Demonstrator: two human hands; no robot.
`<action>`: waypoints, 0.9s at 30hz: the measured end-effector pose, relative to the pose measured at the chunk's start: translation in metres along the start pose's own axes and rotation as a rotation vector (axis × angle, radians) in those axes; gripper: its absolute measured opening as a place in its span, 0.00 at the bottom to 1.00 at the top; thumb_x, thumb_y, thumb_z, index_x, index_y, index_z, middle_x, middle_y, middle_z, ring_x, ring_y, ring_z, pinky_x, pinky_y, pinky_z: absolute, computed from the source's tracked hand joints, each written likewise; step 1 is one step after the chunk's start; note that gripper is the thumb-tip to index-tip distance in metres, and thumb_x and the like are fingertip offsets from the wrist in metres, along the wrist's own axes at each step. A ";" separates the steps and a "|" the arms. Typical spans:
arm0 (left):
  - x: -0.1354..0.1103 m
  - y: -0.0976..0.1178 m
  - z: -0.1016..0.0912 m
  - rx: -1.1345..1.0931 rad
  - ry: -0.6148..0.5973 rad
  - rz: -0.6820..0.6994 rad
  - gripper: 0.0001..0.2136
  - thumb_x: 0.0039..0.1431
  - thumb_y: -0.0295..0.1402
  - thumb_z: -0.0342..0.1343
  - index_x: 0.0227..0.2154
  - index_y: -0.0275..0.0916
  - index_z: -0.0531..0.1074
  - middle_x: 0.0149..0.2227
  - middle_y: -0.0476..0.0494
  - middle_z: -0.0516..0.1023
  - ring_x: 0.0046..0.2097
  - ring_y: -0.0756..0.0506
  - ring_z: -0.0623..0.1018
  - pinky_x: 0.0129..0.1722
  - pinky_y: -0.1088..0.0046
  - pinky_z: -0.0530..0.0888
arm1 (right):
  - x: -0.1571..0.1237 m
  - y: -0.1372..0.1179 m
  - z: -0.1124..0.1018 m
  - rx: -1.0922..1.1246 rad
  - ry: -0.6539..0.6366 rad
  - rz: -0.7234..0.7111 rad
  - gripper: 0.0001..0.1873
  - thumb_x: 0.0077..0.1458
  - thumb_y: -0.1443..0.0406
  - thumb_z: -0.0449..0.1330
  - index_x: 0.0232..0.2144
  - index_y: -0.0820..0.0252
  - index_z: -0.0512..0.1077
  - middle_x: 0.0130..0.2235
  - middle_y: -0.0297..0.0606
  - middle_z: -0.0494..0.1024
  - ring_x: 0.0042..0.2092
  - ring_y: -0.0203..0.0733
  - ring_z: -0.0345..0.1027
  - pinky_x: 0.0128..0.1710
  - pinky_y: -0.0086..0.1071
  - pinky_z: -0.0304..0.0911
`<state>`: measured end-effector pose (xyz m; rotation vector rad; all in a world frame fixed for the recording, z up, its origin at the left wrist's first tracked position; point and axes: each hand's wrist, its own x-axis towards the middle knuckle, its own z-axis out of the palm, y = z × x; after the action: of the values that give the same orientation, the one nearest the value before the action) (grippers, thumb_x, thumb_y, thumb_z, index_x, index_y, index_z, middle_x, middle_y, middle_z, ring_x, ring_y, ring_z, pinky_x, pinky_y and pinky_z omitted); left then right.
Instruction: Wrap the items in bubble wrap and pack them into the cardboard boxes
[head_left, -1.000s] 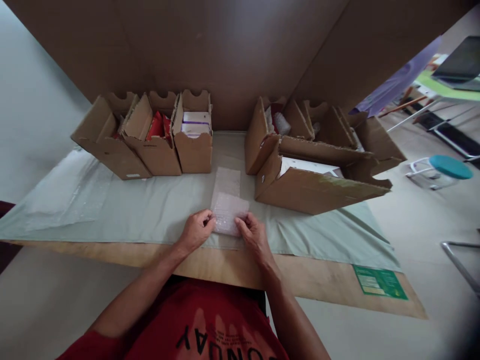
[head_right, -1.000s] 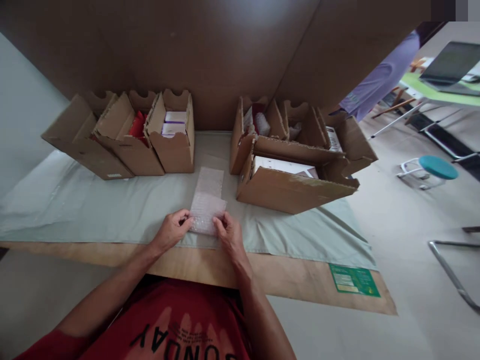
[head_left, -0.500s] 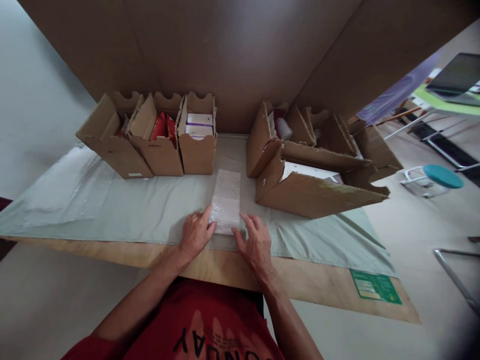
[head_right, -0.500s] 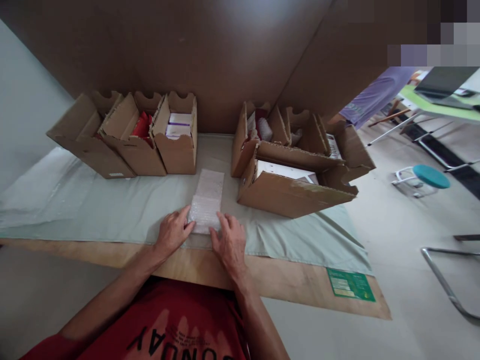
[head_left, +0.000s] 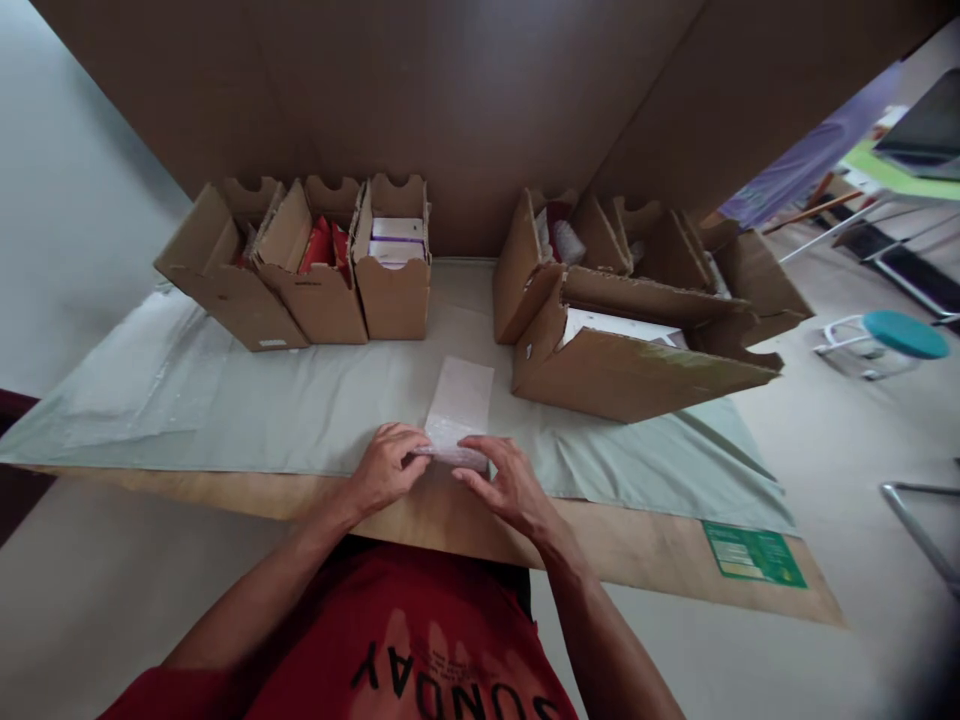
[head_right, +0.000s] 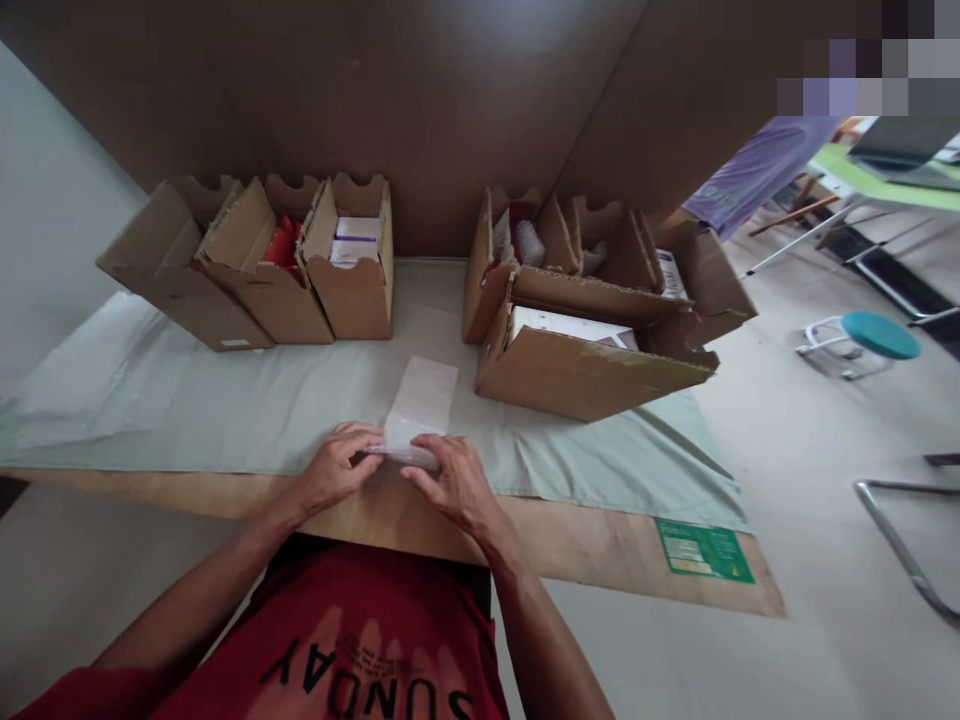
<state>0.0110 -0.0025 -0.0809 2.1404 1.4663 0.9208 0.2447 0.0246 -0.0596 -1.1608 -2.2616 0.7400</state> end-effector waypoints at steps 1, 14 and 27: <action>0.002 0.000 0.000 -0.023 -0.001 -0.060 0.06 0.61 0.27 0.57 0.37 0.40 0.79 0.36 0.45 0.83 0.43 0.43 0.81 0.47 0.64 0.74 | -0.001 0.001 0.000 0.050 -0.003 0.051 0.15 0.63 0.57 0.60 0.48 0.56 0.75 0.39 0.39 0.82 0.37 0.45 0.74 0.41 0.37 0.66; 0.043 0.016 0.013 0.286 -0.172 -0.438 0.19 0.63 0.35 0.60 0.56 0.39 0.73 0.33 0.45 0.83 0.37 0.41 0.82 0.39 0.69 0.74 | -0.012 -0.002 0.022 -0.382 0.221 -0.006 0.24 0.61 0.63 0.59 0.59 0.59 0.69 0.63 0.52 0.70 0.61 0.58 0.63 0.56 0.50 0.60; 0.008 0.009 -0.004 0.024 -0.036 -0.128 0.11 0.64 0.31 0.54 0.45 0.39 0.78 0.39 0.42 0.82 0.43 0.43 0.79 0.47 0.64 0.75 | 0.001 0.007 0.003 -0.060 0.043 0.088 0.18 0.69 0.58 0.52 0.53 0.56 0.75 0.46 0.43 0.83 0.45 0.48 0.76 0.48 0.41 0.67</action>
<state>0.0163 0.0012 -0.0703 2.0416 1.5843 0.8188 0.2458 0.0279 -0.0662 -1.2994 -2.2225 0.6784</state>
